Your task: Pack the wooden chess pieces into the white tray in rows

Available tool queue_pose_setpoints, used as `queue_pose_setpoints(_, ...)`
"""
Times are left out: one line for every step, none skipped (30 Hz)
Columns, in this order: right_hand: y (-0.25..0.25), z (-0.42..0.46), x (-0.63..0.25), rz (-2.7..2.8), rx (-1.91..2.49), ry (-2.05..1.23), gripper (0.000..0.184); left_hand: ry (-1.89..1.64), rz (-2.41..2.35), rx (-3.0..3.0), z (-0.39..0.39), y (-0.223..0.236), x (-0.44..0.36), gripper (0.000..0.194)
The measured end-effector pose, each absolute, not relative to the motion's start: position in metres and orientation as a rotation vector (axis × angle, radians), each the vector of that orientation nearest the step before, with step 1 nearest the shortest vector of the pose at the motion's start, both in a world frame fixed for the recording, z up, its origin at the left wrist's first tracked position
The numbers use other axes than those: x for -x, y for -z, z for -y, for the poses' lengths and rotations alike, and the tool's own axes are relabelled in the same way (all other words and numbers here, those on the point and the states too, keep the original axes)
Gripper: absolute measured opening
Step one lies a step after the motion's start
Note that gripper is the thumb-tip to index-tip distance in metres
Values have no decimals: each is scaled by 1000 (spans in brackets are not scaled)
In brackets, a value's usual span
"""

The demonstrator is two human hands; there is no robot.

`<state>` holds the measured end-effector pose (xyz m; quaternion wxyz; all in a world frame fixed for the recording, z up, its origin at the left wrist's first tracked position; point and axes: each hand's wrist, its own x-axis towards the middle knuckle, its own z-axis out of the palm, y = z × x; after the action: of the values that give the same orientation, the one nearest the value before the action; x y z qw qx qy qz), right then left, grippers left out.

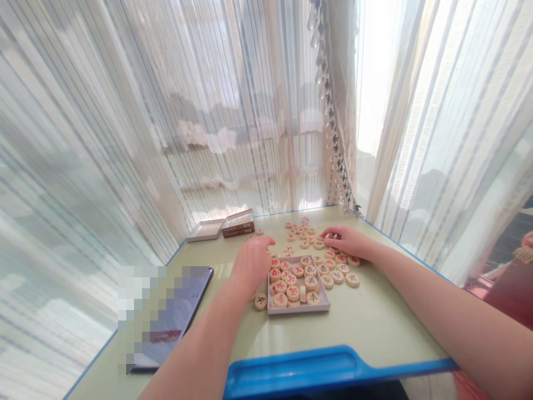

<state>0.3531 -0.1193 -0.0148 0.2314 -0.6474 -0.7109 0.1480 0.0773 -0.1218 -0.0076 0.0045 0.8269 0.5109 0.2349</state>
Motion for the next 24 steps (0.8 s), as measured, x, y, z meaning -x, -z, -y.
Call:
queue_pose_setpoints(15,119,-353,1949,1781,-416,30,-740,-1611,-2593,122,7,-77,48)
queue_pose_setpoints(15,119,-353,1943,1784,-425,30,-728,-1614,-2598,122,7,-77,48)
queue_pose_setpoints(15,119,-353,1938,1786,-432,30,-702,-1610,-2608,121,8,-77,47)
queue_pose_setpoints(15,119,-353,1934,1786,-435,30,-667,-1605,-2619,121,8,-77,47)
queue_pose_setpoints(15,119,-353,1933,1783,-436,30,-628,-1599,-2631,121,9,-78,46)
queue_pose_setpoints(15,119,-353,1934,1778,-435,30,-592,-1593,-2642,121,9,-78,45)
queue_pose_setpoints(15,119,-353,1936,1775,-436,29,-563,-1587,-2652,121,10,-78,44)
queue_pose_setpoints(16,119,-353,1937,1773,-437,29,-544,-1582,-2658,120,10,-78,43)
queue_pose_setpoints(16,119,-353,1937,1774,-442,30,-534,-1576,-2664,120,11,-79,43)
queue_pose_setpoints(16,119,-353,1935,1777,-448,30,-533,-1571,-2667,120,11,-79,42)
queue_pose_setpoints(17,118,-353,1934,1779,-452,30,-536,-1568,-2670,120,12,-78,42)
queue_pose_setpoints(17,118,-353,1934,1778,-453,30,-545,-1566,-2671,120,12,-78,41)
queue_pose_setpoints(17,118,-353,1935,1775,-450,31,-555,-1566,-2671,120,12,-79,41)
queue_pose_setpoints(17,118,-353,1938,1772,-447,31,-570,-1562,-2672,120,12,-79,40)
queue_pose_setpoints(17,117,-354,1941,1769,-443,31,-589,-1553,-2674,121,12,-79,39)
queue_pose_setpoints(17,117,-354,1942,1768,-439,31,-614,-1536,-2680,122,11,-80,37)
queue_pose_setpoints(17,117,-354,1944,1771,-438,31,-642,-1505,-2695,124,10,-81,36)
queue_pose_setpoints(17,118,-354,1944,1775,-437,31,-671,-1459,-2717,127,8,-82,35)
queue_pose_setpoints(17,118,-354,1943,1779,-438,31,-697,-1403,-2741,130,7,-84,34)
queue_pose_setpoints(17,118,-353,1942,1781,-438,31,-719,-1338,-2765,133,5,-85,32)
queue_pose_setpoints(17,118,-353,1942,1782,-437,30,-734,-1275,-2783,136,3,-86,29)
queue_pose_setpoints(17,118,-354,1943,1780,-437,30,-739,-1218,-2794,139,1,-88,26)
queue_pose_setpoints(17,118,-354,1945,1777,-437,30,-736,-1171,-2802,142,0,-89,24)
queue_pose_setpoints(18,117,-354,1946,1774,-437,30,-729,-1134,-2808,145,-1,-90,24)
